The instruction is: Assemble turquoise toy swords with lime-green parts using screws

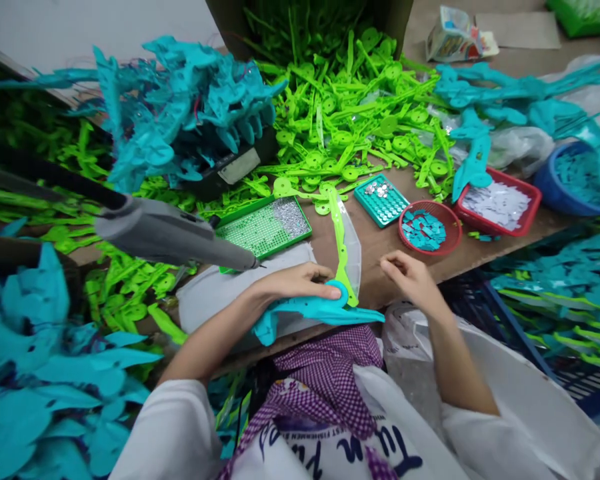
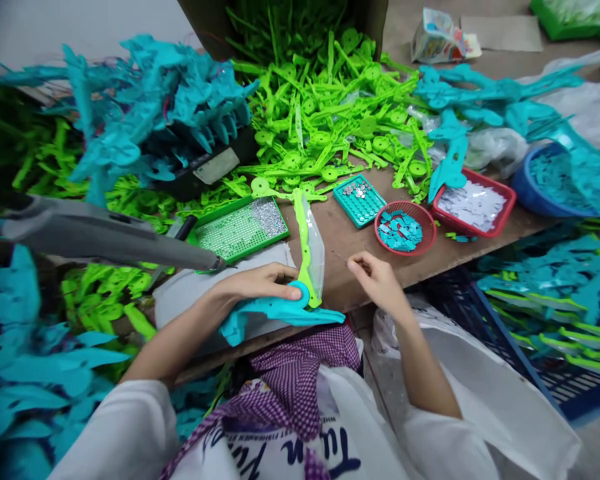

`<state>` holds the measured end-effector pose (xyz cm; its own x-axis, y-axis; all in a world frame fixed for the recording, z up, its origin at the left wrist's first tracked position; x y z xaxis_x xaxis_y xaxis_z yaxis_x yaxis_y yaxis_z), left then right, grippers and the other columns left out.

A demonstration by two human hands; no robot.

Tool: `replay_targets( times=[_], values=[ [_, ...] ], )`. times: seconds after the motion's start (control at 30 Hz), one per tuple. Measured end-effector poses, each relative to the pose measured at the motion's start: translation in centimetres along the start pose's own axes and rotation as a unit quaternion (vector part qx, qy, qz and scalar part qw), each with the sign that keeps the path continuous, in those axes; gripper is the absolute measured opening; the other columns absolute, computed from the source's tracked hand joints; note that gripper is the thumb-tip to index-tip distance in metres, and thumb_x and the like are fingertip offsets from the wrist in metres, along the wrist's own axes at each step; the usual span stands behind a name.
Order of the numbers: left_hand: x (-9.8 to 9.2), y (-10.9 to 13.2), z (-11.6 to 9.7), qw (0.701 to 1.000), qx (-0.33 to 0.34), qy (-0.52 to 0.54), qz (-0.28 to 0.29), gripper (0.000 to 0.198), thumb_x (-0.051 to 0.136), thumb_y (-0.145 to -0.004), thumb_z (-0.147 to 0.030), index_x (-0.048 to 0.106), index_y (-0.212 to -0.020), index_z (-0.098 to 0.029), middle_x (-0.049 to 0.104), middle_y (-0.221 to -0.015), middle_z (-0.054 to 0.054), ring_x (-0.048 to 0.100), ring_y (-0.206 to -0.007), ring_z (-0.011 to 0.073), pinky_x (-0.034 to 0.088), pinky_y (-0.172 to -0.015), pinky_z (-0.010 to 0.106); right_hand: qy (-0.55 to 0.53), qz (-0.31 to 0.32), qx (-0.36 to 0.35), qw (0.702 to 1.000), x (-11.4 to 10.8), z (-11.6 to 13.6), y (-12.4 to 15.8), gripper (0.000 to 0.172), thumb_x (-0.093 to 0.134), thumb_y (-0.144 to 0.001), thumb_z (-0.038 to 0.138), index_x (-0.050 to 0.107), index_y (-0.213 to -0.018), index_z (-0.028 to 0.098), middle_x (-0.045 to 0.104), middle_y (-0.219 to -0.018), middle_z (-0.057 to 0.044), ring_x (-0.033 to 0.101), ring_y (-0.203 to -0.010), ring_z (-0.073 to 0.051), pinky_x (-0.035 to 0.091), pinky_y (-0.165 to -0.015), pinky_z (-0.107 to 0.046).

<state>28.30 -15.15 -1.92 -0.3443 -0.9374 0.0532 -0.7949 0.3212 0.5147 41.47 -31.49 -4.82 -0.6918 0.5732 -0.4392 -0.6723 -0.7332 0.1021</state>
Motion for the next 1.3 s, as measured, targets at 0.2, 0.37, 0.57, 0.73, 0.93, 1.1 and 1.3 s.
replay_targets(
  times=[0.2,0.37,0.57,0.73,0.93,1.1,1.3],
  values=[
    [-0.8,-2.2,2.6,0.998,-0.047,0.041,-0.026,0.048,0.07,-0.068,-0.058,0.065,-0.086,-0.013,0.063,-0.077,0.002,0.053,-0.066,0.0129,0.038,-0.059,0.023,0.171,-0.096,-0.013,0.98,4.1,-0.1,-4.2,0.027,0.039,-0.091,0.033,0.062,-0.091,0.018,0.065,-0.099,-0.011,0.058,-0.096,-0.023,0.041,-0.084,-0.034],
    [-1.3,-2.9,3.6,0.997,-0.065,0.031,-0.023,0.05,0.07,-0.067,-0.06,0.066,-0.085,-0.013,0.061,-0.071,0.001,0.049,-0.059,0.0107,0.033,-0.054,0.023,-0.052,-0.065,0.025,0.996,4.7,0.6,-7.8,0.048,0.036,-0.09,0.056,0.063,-0.095,0.017,0.066,-0.088,-0.006,0.057,-0.083,-0.019,0.043,-0.074,-0.03],
    [-2.4,-3.1,4.0,0.998,-0.034,0.009,-0.053,0.049,0.067,-0.069,-0.061,0.067,-0.08,-0.014,0.058,-0.067,0.0,0.046,-0.058,0.0106,0.03,-0.053,0.024,-0.167,0.015,0.049,0.985,7.5,0.5,-10.1,0.047,0.058,-0.073,0.062,0.058,-0.075,0.015,0.051,-0.066,0.003,0.042,-0.063,-0.012,0.032,-0.057,-0.024],
    [-3.7,-3.3,4.4,0.996,-0.045,0.002,-0.078,0.048,0.069,-0.067,-0.06,0.069,-0.083,-0.015,0.064,-0.073,0.001,0.052,-0.063,0.0136,0.035,-0.057,0.025,-0.231,-0.115,0.081,0.963,6.7,-1.3,-8.2,0.045,0.055,-0.076,0.061,0.058,-0.086,0.017,0.054,-0.074,0.002,0.045,-0.067,-0.012,0.037,-0.061,-0.024],
    [-3.2,-0.5,2.0,0.984,-0.01,-0.021,-0.179,0.039,0.069,-0.073,-0.05,0.067,-0.09,-0.014,0.066,-0.082,0.004,0.058,-0.077,0.0181,0.041,-0.067,0.027,-0.193,-0.13,0.078,0.969,6.8,-1.0,-8.6,0.046,0.052,-0.077,0.062,0.059,-0.085,0.018,0.055,-0.07,0.002,0.049,-0.068,-0.015,0.04,-0.062,-0.026],
    [4.1,3.0,3.1,0.957,0.043,0.136,-0.254,0.04,0.069,-0.076,-0.047,0.063,-0.102,-0.017,0.067,-0.09,0.006,0.061,-0.08,0.0156,0.047,-0.073,0.028,-0.171,-0.125,0.072,0.975,6.6,-1.0,-9.6,0.047,0.051,-0.077,0.063,0.061,-0.088,0.018,0.059,-0.074,0.0,0.051,-0.073,-0.017,0.041,-0.066,-0.028],
    [8.0,-2.5,6.9,0.765,0.059,0.555,-0.321,0.032,0.082,-0.065,-0.033,0.065,-0.085,-0.014,0.07,-0.092,0.006,0.068,-0.08,0.0135,0.054,-0.082,0.027,-0.154,-0.115,0.058,0.98,6.3,-0.7,-9.8,0.046,0.052,-0.077,0.063,0.06,-0.083,0.018,0.052,-0.07,0.002,0.045,-0.066,-0.014,0.037,-0.062,-0.027]
  ],
)
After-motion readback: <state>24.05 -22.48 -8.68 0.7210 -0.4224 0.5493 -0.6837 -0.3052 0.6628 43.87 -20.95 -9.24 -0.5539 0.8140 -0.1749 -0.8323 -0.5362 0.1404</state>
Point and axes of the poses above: each hand's wrist, its own y-axis away from the middle knuckle, its own x-axis out of the palm, z = x × y, the point moved 6 cm from there along -y, towards the middle knuckle
